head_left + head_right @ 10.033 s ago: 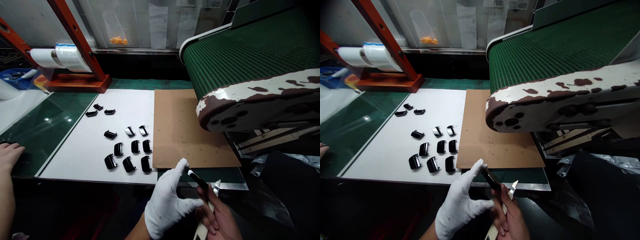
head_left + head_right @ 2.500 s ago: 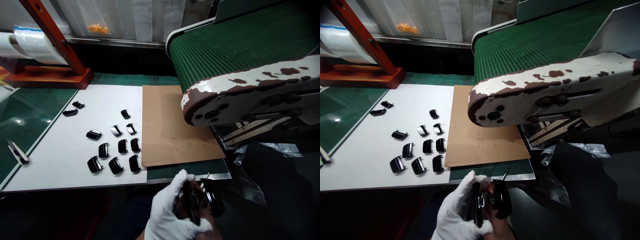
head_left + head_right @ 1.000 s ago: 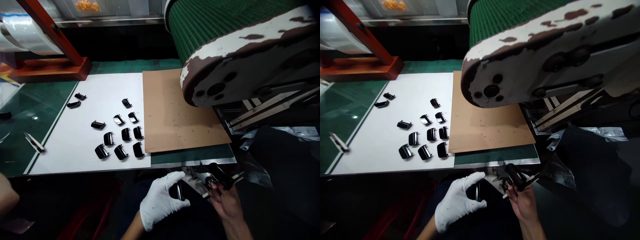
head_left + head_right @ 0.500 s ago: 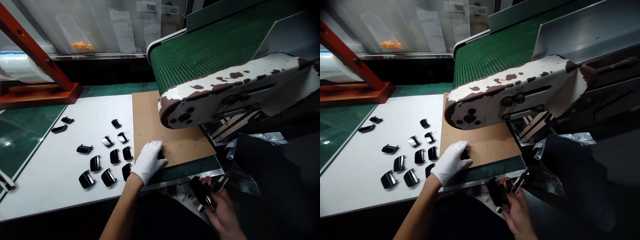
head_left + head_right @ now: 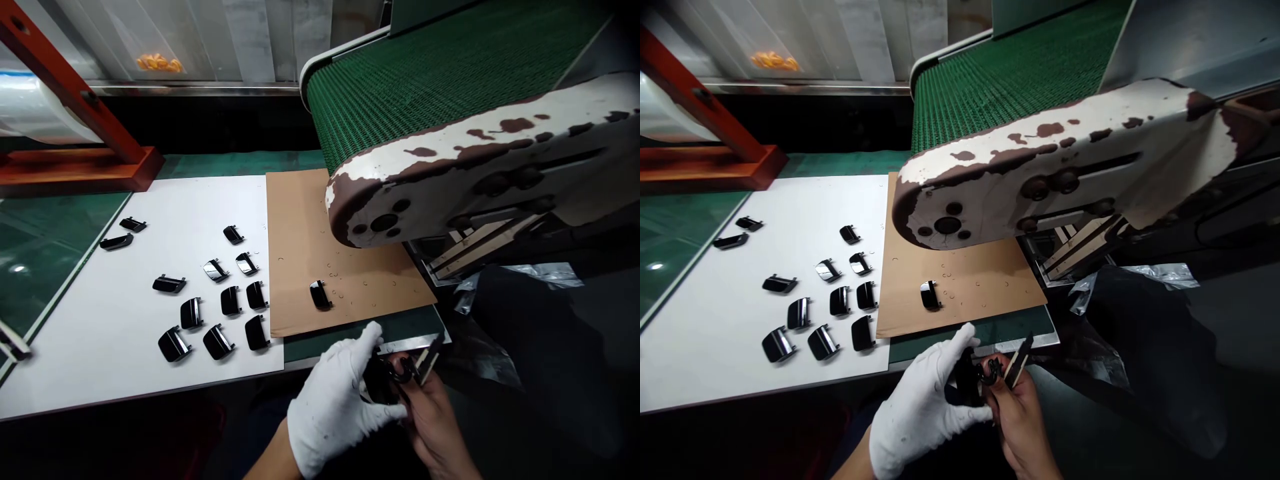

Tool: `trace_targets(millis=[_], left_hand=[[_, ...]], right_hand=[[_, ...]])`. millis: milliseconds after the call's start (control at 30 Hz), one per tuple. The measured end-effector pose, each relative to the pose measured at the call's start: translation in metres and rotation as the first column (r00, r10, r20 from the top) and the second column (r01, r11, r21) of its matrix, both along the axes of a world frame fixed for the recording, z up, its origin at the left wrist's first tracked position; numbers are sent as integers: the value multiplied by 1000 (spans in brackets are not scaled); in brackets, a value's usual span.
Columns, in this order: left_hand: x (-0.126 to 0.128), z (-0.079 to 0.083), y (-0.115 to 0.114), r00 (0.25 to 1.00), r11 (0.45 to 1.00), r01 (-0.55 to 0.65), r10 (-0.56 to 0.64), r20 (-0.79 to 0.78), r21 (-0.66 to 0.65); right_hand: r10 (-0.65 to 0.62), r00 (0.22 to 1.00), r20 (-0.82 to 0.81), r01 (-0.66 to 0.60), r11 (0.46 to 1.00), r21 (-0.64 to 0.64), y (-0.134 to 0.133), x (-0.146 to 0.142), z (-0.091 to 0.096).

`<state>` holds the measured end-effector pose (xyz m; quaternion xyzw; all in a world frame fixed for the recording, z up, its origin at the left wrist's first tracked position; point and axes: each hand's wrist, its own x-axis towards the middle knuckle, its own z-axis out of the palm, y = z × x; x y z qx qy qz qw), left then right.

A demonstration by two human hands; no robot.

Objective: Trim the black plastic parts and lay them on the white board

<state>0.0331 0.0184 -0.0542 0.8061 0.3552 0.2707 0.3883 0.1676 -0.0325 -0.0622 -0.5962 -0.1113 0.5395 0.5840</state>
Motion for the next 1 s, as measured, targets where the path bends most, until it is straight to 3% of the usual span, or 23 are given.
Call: trace_targets(millis=[133,267,500,633,767,867,1000], left_hand=[[-3,0,1,999,999,-36,37,6,-13],[-6,-6,1,992,996,-66,72,-99,61],[-17,-15,-5,997,986,-20,32,-64,167],[-25,-33,-26,994,971,-109,112,-2,213],[-26,-59,-49,982,943,-186,172,76,276],[-25,-64,-53,990,932,-128,99,102,339],[-27,-51,-39,1000,923,-16,13,11,384]], right_hand=[[50,995,82,-51,999,2,2,5,1],[111,974,200,-115,993,10,0,16,5],[404,882,241,-381,914,-135,-2,22,14],[499,849,172,-470,864,-182,-6,18,7],[530,846,55,-513,838,-183,-18,7,-12],[538,843,4,-527,828,-193,-26,2,-26],[573,811,114,-546,813,-203,-20,11,-25]])
